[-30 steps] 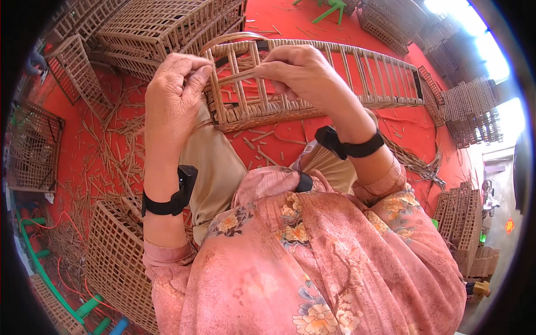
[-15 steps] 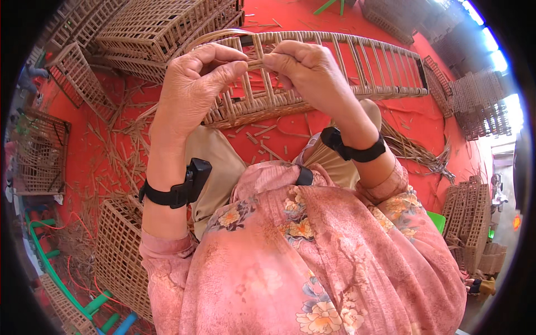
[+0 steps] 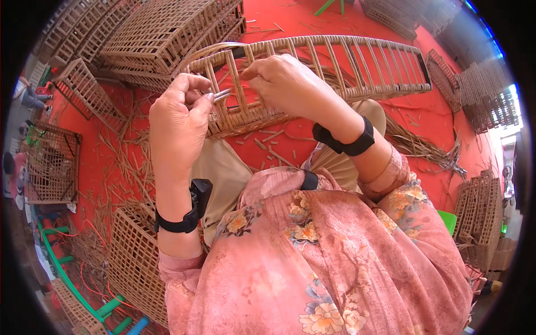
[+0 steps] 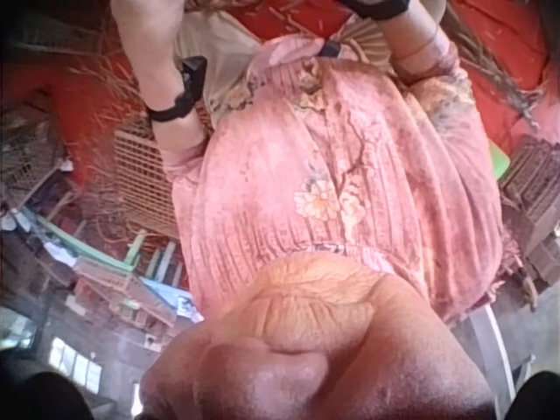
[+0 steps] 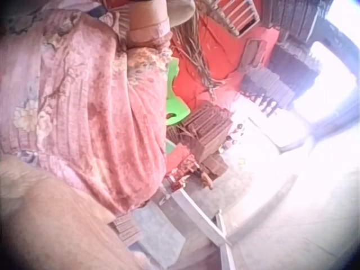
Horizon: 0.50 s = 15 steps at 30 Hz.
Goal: The recorder is hand-weaving a long bamboo or wood structure using thin strips.
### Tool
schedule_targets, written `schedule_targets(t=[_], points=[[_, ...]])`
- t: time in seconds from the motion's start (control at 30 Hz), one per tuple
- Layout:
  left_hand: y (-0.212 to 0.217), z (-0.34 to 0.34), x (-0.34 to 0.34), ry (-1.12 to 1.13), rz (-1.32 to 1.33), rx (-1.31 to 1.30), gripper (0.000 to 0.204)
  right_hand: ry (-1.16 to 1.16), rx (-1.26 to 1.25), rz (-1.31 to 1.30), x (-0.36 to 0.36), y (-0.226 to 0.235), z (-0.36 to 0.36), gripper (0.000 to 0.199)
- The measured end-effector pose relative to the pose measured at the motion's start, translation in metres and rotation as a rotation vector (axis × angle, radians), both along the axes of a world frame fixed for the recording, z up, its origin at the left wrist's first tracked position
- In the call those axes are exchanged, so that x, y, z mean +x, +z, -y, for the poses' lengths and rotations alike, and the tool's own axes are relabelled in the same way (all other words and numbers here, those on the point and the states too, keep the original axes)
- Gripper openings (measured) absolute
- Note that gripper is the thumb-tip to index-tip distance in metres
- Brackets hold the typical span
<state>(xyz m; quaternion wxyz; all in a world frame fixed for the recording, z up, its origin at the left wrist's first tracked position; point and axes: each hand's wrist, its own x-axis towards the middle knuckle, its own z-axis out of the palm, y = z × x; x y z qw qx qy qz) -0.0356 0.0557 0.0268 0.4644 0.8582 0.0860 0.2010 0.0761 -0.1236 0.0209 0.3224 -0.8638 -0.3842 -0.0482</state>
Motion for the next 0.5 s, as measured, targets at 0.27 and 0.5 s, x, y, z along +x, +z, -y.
schedule_targets(t=[0.27, 0.5], points=[[-0.008, 0.008, 0.007, -0.084, 0.012, -0.038, 0.012, 0.314, -0.517, -0.426, 0.029, 0.024, -0.016, 0.023], [-0.017, 0.017, 0.014, -0.029, 0.100, 0.212, 0.010, 0.232, -0.074, -0.174, 0.009, 0.015, 0.005, 0.027]])
